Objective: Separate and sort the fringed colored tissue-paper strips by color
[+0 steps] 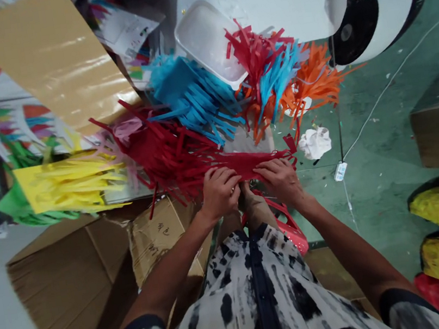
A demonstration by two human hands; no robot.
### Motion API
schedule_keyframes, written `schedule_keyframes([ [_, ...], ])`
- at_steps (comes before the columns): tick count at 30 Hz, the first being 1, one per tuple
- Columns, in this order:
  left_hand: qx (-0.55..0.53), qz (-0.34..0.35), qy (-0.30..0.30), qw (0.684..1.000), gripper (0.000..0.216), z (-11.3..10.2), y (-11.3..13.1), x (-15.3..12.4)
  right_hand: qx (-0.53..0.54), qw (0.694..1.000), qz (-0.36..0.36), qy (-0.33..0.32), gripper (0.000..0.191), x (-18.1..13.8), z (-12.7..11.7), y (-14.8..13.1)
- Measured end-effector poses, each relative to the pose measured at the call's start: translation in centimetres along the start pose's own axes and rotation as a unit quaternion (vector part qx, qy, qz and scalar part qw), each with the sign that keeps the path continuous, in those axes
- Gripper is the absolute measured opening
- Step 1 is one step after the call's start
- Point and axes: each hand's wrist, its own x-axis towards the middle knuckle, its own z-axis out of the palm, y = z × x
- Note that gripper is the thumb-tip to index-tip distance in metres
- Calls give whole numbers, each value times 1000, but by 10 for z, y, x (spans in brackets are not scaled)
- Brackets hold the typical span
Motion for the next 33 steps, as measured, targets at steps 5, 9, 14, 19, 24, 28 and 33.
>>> schedule_keyframes([
  [5, -8, -66, 9, 998, 17, -5, -5, 9, 80, 995, 60, 28, 26, 12, -9, 5],
  [9, 23, -59, -5, 998, 18, -7, -8, 22, 119, 983, 128, 62, 20, 12, -7, 5],
  [14, 76, -49, -32, 995, 27, -7, -6, 35, 119, 970, 172, 121, 18, 7, -1, -4],
  [19, 86, -43, -51, 994, 30, -8, -2, 41, 74, 968, 192, 141, 20, 5, 6, -11],
  [24, 103, -67, -45, 991, 29, -7, 1, 44, 56, 962, 236, 130, 24, 9, 13, -4],
  [28, 136, -75, -45, 987, 28, -5, 4, 46, 18, 961, 252, 117, 28, 15, 13, -2],
  [33, 151, -72, -52, 985, 27, -2, 5, 47, -5, 960, 260, 104, 36, 20, 10, -1],
])
